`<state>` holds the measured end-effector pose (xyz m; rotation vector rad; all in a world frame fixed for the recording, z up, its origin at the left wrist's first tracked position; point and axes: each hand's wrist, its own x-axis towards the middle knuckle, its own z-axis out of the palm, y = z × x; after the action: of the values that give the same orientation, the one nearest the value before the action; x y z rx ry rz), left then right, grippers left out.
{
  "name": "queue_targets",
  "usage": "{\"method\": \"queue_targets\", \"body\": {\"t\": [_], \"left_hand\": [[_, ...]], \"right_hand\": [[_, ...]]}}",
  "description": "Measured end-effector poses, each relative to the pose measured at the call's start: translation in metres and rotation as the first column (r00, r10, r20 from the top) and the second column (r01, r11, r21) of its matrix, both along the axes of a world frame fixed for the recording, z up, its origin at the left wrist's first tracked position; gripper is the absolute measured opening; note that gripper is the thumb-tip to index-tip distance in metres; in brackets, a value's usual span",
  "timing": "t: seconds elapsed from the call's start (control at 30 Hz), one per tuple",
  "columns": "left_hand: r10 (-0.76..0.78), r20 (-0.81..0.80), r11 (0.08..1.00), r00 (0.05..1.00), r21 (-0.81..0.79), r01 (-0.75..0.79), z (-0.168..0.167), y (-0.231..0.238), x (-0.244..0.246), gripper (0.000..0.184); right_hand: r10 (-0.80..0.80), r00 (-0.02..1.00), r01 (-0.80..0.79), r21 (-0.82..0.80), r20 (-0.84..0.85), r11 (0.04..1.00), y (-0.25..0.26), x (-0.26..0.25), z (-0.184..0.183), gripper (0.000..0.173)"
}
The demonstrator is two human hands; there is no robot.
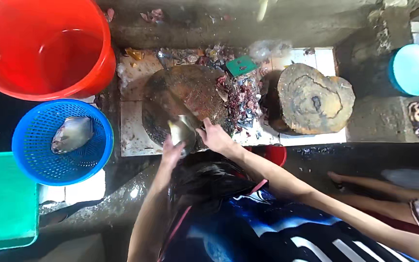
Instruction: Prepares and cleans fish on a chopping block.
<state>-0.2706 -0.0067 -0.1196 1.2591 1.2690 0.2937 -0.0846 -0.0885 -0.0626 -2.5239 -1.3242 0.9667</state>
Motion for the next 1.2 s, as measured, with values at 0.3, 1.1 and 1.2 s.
{"method": "queue_targets", "body": {"t": [0.3, 1.1, 1.2], "left_hand": [[0.040, -0.300, 0.970, 0.953, 0.239, 0.035, -0.008, 0.052, -0.012, 0.074], [-0.278, -0.914, 0.557, 0.297, 0.099, 0.824, 0.065, 0.102, 0.076, 0.030], [-0.262, -0.921, 0.549, 0.289, 0.104, 0.829, 0.062, 0.093, 0.077, 0.014]], "right_hand": [[-0.051, 0.999, 0.049, 0.159, 0.010, 0.986, -0.007, -0.008, -0.002, 0.051], [-0.288, 0.825, 0.530, 0.488, -0.487, 0.694, 0.098, 0.029, 0.007, 0.043], [-0.242, 0.916, 0.346, 0.322, -0.320, 0.881, 0.099, 0.008, -0.006, 0.043]]}}
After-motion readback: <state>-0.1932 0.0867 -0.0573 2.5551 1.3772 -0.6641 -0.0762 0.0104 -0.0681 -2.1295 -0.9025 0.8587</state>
